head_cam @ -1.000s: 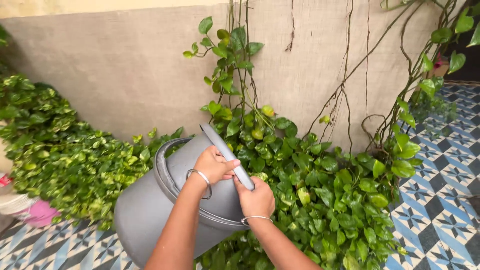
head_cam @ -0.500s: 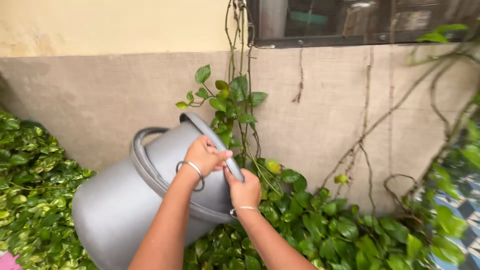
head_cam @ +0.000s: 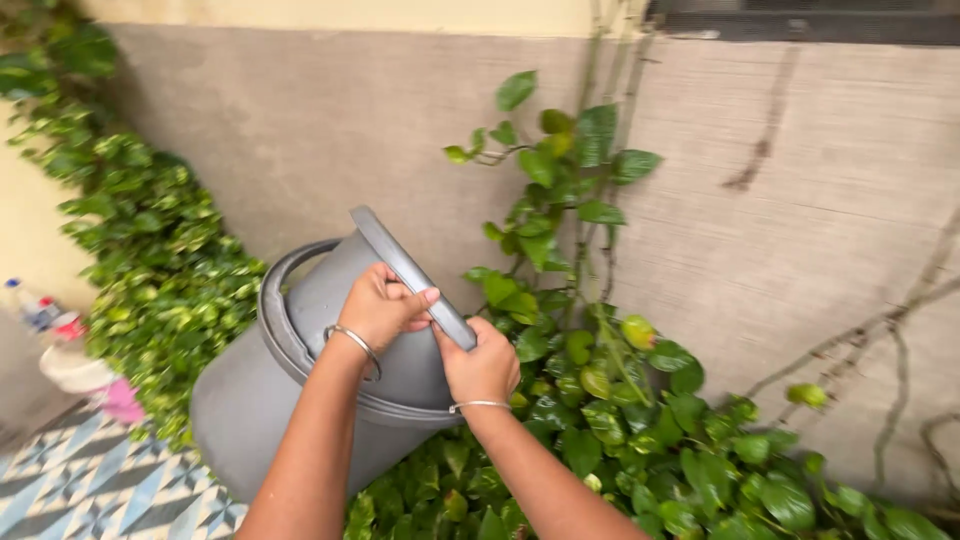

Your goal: Water various green climbing plants and vines using a blue mug and a bucket.

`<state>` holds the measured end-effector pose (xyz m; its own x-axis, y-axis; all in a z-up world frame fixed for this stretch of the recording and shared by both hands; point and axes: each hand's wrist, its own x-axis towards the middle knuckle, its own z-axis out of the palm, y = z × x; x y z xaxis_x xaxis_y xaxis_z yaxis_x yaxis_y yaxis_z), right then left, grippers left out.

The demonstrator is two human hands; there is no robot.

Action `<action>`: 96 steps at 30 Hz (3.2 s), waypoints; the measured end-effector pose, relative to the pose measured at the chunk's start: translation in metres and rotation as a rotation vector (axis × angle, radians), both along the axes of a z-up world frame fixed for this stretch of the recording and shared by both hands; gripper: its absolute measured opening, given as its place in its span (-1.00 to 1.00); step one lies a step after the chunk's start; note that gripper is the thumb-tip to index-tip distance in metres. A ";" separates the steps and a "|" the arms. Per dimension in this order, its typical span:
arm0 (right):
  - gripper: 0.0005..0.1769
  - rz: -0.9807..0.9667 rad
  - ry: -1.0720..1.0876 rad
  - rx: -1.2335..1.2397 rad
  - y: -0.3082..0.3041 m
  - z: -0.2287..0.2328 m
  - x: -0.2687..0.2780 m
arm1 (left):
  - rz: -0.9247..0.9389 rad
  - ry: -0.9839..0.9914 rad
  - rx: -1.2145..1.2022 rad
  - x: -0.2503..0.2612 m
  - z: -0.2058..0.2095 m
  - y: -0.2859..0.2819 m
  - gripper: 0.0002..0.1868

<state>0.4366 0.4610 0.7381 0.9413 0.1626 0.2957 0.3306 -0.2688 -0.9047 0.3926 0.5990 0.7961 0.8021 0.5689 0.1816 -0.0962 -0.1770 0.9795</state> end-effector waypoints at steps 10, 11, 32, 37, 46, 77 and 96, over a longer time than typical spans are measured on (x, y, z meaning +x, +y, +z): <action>-0.58 0.082 0.302 -0.007 0.123 -0.043 -0.079 | 0.086 0.175 -0.041 -0.068 -0.034 0.117 -0.57; -0.58 0.077 0.347 -0.004 0.138 -0.045 -0.090 | 0.088 0.209 -0.023 -0.076 -0.037 0.133 -0.57; -0.54 -0.089 0.283 0.038 0.372 -0.030 -0.105 | -0.083 0.119 0.026 -0.062 -0.033 0.375 -0.54; -0.53 -0.158 0.263 0.049 0.404 -0.030 -0.071 | -0.140 0.130 0.047 -0.021 -0.035 0.410 -0.57; -0.54 -0.131 0.324 0.044 0.528 -0.040 -0.012 | -0.110 0.200 0.059 0.032 -0.029 0.524 -0.63; -0.71 0.105 0.494 0.730 0.990 -0.016 -0.038 | 0.040 0.486 0.543 0.014 0.068 0.905 -0.56; -0.95 0.162 0.599 0.837 1.013 -0.080 -0.124 | 0.217 0.724 0.764 -0.072 0.032 0.883 -0.36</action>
